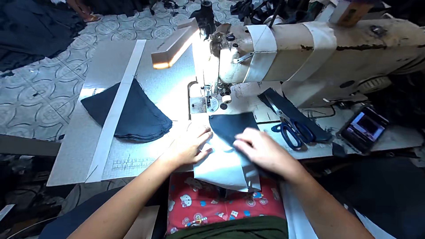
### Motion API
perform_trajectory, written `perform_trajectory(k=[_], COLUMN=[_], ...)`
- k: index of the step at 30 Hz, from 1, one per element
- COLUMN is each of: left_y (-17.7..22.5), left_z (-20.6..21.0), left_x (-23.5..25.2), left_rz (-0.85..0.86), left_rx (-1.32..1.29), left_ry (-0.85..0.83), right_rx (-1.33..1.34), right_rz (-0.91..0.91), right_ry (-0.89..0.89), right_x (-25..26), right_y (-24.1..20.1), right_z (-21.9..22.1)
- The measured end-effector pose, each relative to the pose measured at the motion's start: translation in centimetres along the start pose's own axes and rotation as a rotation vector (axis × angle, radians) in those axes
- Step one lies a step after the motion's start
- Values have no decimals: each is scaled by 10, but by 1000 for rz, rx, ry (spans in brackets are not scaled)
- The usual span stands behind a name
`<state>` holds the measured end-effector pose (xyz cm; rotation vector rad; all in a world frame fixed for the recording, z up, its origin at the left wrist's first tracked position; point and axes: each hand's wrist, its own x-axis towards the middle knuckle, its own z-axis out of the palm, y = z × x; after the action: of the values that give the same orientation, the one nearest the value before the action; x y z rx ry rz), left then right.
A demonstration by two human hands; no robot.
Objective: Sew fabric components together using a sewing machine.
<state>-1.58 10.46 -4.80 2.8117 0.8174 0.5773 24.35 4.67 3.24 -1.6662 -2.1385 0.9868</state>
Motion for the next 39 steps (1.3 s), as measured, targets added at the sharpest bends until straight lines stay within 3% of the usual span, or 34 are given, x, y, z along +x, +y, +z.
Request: perform_trajectory(k=[2,3,5,7,10,11,14,16,18,21,24,28,35,39], left_y=[-1,-1,1,4,9,10,17,24,36,59,83,101,124,126], left_z=[0,0,-2,-9,-39,-46,-33,-28,-30,-28,-39,-42,-46,-48], left_x=[-1,-1,-2,-1,12,15,23,32,35,28,5,-18,-28,-27], left_rz=[4,5,-1,-44,-139,-181,-353,-412,-383,-190,-14,154,206,224], left_rx=[-9,-11,-14,-96,-257,-305,-319,-234,-158,65,99,129,123,115], left_ry=[10,14,-3,-102,-315,-313,20,137,232,643,755,730,691,674], right_rx=[-13,-42,-133,-159,-159,-151,-113,-159,-268,-410,-294,137,74,129], right_rz=[-20,-39,-129,-176,-111,-112,-227,-380,-529,-629,-636,-620,-590,-633], right_ry=[-163,-86,230,428,351,344,462,607,774,926,815,518,361,359], right_x=[1,5,25,51,78,83,83,77,65,24,-32,-67,-75,-77], right_y=[-13,-15,-9,3,10,10,10,10,2,-21,-39,-43,-43,-44], right_z=[3,7,21,37,51,54,63,67,61,42,37,30,21,23])
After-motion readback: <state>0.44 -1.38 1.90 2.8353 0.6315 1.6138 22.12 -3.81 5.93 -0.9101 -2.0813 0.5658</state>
